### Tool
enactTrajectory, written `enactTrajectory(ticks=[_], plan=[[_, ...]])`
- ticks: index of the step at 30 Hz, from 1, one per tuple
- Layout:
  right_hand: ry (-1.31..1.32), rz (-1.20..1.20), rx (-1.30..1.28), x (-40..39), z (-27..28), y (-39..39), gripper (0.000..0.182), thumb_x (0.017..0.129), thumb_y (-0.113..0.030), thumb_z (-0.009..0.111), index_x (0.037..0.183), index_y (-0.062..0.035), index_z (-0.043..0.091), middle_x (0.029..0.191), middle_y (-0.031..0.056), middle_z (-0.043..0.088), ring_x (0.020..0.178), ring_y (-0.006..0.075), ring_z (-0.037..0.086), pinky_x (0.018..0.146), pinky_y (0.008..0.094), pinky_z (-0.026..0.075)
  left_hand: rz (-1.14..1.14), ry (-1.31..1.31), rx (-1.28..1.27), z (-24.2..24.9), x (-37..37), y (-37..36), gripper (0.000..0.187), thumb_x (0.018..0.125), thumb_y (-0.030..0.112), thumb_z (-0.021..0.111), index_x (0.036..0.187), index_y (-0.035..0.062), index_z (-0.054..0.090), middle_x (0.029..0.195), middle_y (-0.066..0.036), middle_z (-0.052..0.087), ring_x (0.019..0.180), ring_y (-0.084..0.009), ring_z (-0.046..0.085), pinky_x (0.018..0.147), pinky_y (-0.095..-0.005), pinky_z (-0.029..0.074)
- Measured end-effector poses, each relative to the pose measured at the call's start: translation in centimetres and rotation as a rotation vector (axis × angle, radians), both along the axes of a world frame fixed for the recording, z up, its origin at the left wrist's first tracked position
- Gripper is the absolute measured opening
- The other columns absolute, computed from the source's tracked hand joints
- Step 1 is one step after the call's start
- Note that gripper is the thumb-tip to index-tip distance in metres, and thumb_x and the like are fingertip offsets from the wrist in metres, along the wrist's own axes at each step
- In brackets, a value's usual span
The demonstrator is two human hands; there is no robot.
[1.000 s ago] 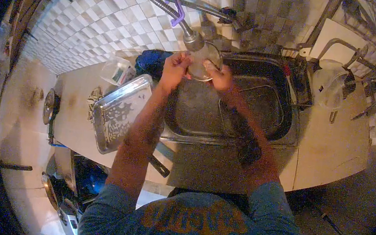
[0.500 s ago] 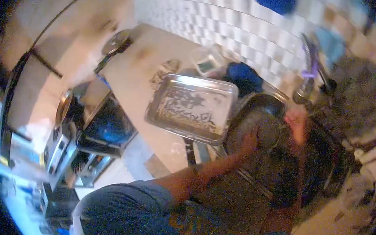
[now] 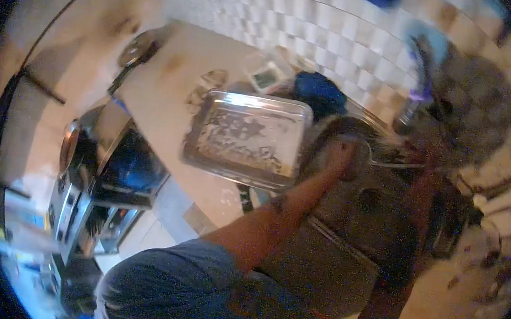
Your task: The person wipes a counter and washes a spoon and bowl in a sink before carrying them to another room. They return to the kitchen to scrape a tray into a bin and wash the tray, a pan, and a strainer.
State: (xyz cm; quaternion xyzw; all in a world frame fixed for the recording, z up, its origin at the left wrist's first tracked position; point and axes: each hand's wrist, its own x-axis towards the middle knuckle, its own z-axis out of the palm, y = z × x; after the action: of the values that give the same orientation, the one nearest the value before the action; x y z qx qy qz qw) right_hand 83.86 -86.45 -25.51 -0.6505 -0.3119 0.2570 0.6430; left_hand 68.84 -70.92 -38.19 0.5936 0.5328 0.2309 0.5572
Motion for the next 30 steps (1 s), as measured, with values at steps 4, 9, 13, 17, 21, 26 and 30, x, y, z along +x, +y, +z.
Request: enactTrajectory(ticks=[4,9,13,17,21,26,30], plan=[[0.212,0.216,-0.397,1.2,-6.0,-13.7,0.035,0.097,-0.028,0.051,0.119,-0.0033,0.06,0.106,0.0058,0.065,0.092,0.0193,0.061,0.082,0.0336,0.049,-0.273,-0.067,0.36,2.6,2.4,2.4,0.055,0.084,0.053,0.062,0.086,-0.002,0.067,0.079,-0.019,0.067,0.075,-0.0271,0.064,0.07,-0.0431,0.049],[-0.034,0.222,-0.534,-4.9,-6.1,-11.7,0.032,0.098,-0.032,0.049,0.109,-0.0076,0.066,0.085,0.0044,0.065,0.073,0.0149,0.058,0.07,0.0328,0.05,-0.542,0.057,1.12,6.5,7.0,0.2,0.038,0.088,0.033,0.06,0.105,-0.0017,0.063,0.097,-0.021,0.065,0.084,-0.0377,0.061,0.077,-0.047,0.048],[-0.155,0.169,-0.46,-6.8,-6.8,-9.6,0.033,0.099,-0.034,0.048,0.112,-0.0077,0.064,0.087,0.0052,0.065,0.079,0.0179,0.059,0.077,0.0343,0.049,-0.686,-0.344,1.443,8.3,6.0,-1.5,0.038,0.084,0.019,0.06,0.114,-0.0047,0.057,0.101,-0.022,0.06,0.095,-0.0393,0.058,0.091,-0.0497,0.044],[-0.141,0.188,-0.374,-8.0,-7.9,-10.2,0.035,0.099,-0.033,0.047,0.111,-0.0055,0.064,0.095,0.0098,0.067,0.084,0.0202,0.06,0.079,0.0362,0.048,-0.725,-0.022,1.699,3.8,5.2,1.8,0.047,0.082,0.014,0.06,0.123,-0.0066,0.05,0.117,-0.027,0.053,0.11,-0.0417,0.052,0.104,-0.0502,0.036],[-0.141,0.079,-0.266,-5.8,-12.9,-8.7,0.04,0.1,-0.037,0.046,0.104,-0.0025,0.063,0.087,0.0058,0.06,0.08,0.0157,0.053,0.073,0.0333,0.045,-0.738,-0.225,1.212,7.8,2.7,-4.7,0.048,0.086,0.016,0.058,0.127,-0.0062,0.046,0.127,-0.03,0.047,0.121,-0.0425,0.045,0.108,-0.0498,0.031],[-0.194,-0.068,-0.452,-6.4,-12.8,-6.4,0.05,0.101,-0.046,0.038,0.088,-0.0028,0.06,0.083,0.0036,0.059,0.076,0.0151,0.052,0.067,0.0348,0.043,-0.17,-0.677,0.188,5.3,0.8,-4.2,0.041,0.092,0.027,0.061,0.118,-0.0021,0.049,0.123,-0.021,0.051,0.118,-0.0316,0.05,0.101,-0.0451,0.04],[0.382,0.57,-0.079,1.2,-18.5,-2.1,0.053,0.101,-0.049,0.036,0.094,-0.0026,0.062,0.086,0.0065,0.063,0.079,0.0186,0.056,0.072,0.0369,0.047,-0.352,-0.872,-0.144,7.0,-1.4,-4.4,0.031,0.093,0.024,0.06,0.113,0.0023,0.052,0.109,-0.011,0.058,0.097,-0.0211,0.06,0.082,-0.0376,0.053]])
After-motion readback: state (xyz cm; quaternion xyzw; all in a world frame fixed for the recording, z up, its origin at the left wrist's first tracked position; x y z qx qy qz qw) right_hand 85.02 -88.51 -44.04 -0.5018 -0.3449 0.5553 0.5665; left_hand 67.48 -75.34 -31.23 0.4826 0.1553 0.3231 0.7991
